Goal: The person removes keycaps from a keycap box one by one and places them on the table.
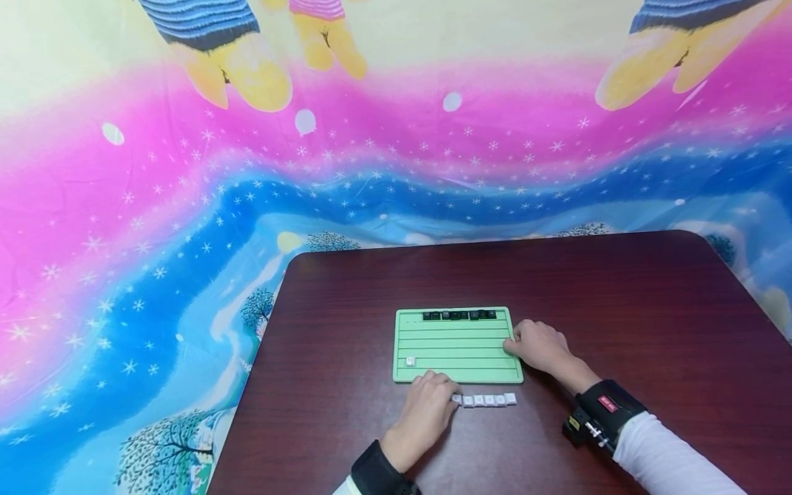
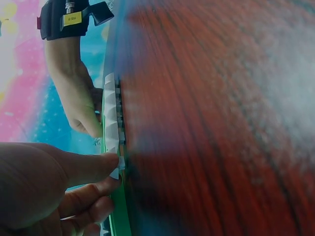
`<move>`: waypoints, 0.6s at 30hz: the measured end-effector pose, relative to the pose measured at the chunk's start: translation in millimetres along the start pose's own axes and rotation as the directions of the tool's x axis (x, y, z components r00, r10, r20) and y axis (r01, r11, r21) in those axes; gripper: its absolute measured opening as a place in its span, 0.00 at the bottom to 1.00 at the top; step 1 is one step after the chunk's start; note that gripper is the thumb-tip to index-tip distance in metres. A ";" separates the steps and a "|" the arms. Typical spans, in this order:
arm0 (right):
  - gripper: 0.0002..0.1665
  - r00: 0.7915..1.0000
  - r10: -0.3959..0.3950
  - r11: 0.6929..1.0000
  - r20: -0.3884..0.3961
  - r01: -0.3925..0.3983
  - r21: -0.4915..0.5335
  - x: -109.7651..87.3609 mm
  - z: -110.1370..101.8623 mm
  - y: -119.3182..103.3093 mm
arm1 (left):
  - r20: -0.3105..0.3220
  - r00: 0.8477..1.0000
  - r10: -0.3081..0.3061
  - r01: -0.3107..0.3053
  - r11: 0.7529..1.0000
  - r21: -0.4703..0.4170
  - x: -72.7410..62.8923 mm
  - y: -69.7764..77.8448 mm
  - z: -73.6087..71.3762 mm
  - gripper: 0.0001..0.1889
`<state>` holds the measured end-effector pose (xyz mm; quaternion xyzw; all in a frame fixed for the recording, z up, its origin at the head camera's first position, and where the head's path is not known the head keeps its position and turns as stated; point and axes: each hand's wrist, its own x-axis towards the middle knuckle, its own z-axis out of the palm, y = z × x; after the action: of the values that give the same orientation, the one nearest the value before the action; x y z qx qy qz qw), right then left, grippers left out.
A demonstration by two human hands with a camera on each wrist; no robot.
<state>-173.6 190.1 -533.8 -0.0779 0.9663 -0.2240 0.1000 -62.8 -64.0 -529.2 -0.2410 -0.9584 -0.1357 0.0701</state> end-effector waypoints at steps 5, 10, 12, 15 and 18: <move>0.27 1.000 0.004 1.000 0.000 -0.004 0.001 -0.2 -0.8 -0.3 | 0.006 1.000 -0.009 0.009 1.000 0.009 0.4 1.7 0.9 0.09; 0.28 1.000 0.003 1.000 -0.003 -0.003 -0.002 -0.1 -0.7 -0.4 | 0.018 1.000 -0.015 0.015 1.000 0.010 0.8 3.1 0.1 0.09; 0.28 1.000 0.002 1.000 0.000 -0.002 0.001 -0.4 -0.8 -0.6 | 0.021 1.000 -0.014 0.014 1.000 0.013 0.8 3.6 0.0 0.09; 0.27 1.000 -0.002 1.000 -0.001 0.002 0.004 -0.9 -1.4 -1.0 | 0.020 1.000 -0.010 0.010 1.000 0.025 0.3 4.1 -0.6 0.09; 0.27 1.000 -0.003 1.000 -0.005 0.004 0.007 -1.2 -1.8 -1.9 | 0.012 1.000 -0.004 0.003 0.999 0.033 -0.5 4.1 -0.6 0.09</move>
<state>-172.7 189.4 -531.1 -0.0787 0.9656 -0.2277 0.0974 -60.4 -60.9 -527.9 -0.2389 -0.9614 -0.1186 0.0680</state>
